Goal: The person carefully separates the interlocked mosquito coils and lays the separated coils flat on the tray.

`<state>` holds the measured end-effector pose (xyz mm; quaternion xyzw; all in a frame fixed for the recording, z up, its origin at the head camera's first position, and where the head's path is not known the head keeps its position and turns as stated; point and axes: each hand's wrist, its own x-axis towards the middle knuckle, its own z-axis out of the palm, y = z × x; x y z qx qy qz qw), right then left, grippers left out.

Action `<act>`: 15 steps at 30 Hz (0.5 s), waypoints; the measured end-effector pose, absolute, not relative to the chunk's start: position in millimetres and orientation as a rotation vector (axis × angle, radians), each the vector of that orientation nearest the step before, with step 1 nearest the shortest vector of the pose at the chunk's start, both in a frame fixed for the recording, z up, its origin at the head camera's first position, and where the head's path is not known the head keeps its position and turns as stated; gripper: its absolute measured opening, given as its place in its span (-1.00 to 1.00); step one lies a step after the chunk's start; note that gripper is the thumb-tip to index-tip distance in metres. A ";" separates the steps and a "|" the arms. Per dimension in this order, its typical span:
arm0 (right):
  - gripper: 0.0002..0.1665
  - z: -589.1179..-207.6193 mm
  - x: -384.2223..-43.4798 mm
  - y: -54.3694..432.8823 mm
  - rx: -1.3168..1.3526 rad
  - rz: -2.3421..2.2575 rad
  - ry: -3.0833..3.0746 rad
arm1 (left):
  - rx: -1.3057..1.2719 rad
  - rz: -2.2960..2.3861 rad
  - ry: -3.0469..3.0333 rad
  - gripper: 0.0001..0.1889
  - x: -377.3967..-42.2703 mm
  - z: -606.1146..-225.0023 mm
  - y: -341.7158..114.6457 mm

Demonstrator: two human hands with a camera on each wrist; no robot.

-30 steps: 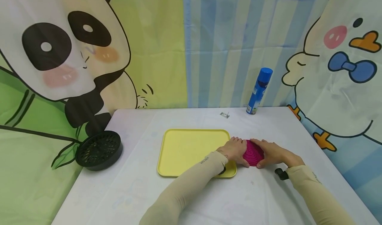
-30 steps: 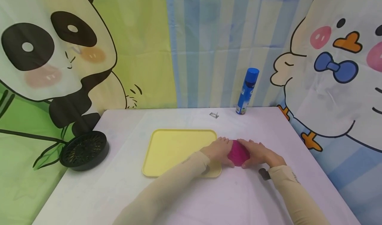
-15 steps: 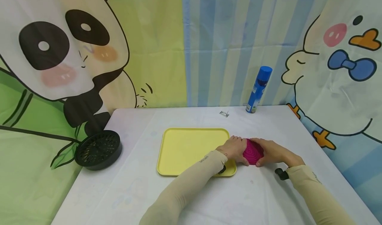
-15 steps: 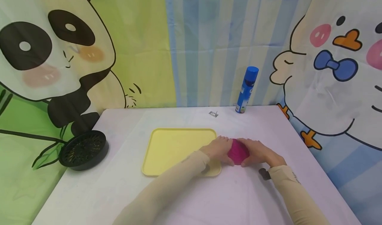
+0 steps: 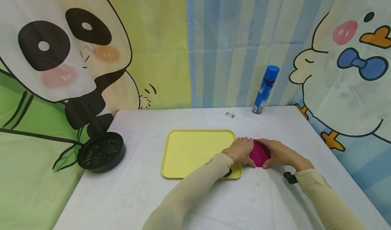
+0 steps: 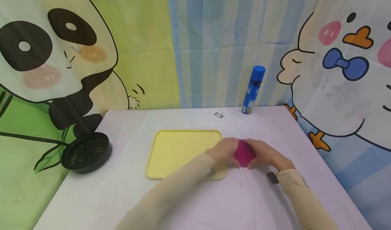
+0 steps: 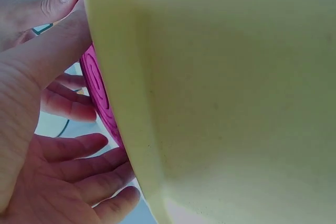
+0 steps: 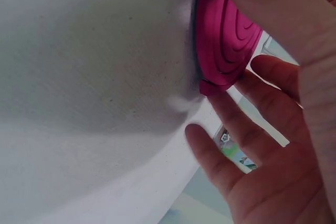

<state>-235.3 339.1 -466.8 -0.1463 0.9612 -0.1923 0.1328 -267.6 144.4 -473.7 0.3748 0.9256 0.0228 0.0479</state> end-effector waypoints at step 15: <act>0.19 -458.5 -229.7 345.0 -0.495 -0.611 2.872 | 1.146 0.104 2.839 0.05 -261.4 -471.3 148.6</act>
